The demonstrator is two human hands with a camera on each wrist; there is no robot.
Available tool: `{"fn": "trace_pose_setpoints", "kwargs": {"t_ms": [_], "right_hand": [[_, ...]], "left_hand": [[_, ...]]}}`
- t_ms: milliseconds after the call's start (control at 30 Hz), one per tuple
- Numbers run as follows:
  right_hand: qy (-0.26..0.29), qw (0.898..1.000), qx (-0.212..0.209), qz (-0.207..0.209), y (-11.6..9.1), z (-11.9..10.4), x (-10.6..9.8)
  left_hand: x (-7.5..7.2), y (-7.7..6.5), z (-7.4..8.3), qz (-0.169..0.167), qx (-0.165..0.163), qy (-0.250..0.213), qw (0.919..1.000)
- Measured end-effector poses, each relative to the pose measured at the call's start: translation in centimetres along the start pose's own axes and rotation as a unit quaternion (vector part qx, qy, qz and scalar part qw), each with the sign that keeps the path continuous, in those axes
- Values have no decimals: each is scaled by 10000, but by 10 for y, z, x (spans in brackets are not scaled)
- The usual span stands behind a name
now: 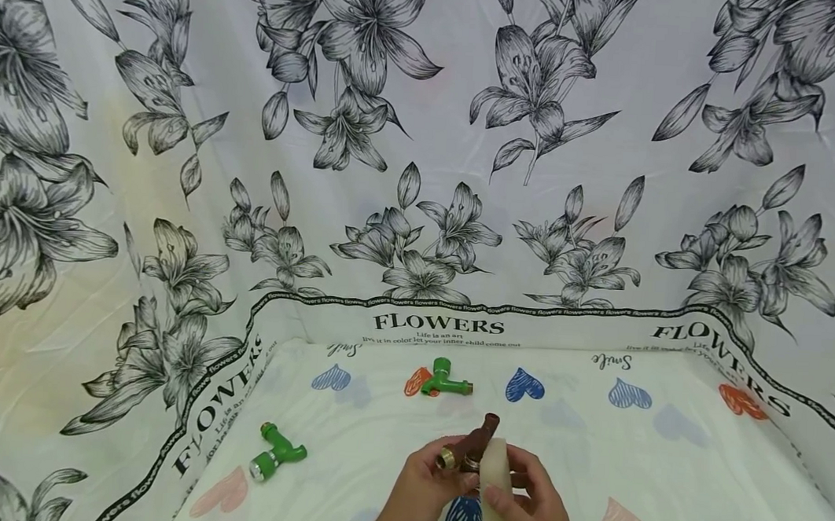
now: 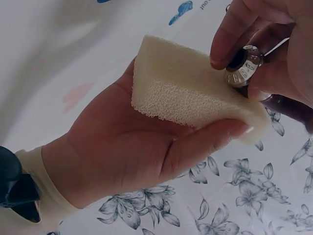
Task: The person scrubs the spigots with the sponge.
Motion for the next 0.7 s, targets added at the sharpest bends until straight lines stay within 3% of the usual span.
{"fn": "trace_pose_setpoints", "kwargs": {"t_ms": [367, 700], "right_hand": [[-60, 9997, 223, 49, 8, 10, -7], [-213, 9996, 43, -160, -6, -2, 3]], "left_hand": [[5, -4, -1, -398, -48, -40, 9992], [-2, 3, -3, 311, -94, 96, 9994]]}}
Point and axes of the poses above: each hand's wrist, its own y-axis towards the middle knuckle, its own x-axis out of the palm, z = x × y, the point moved 5 cm from there along y, towards the middle knuckle, and after that the axes turned 13 degrees about z, right-handed, at the moved point
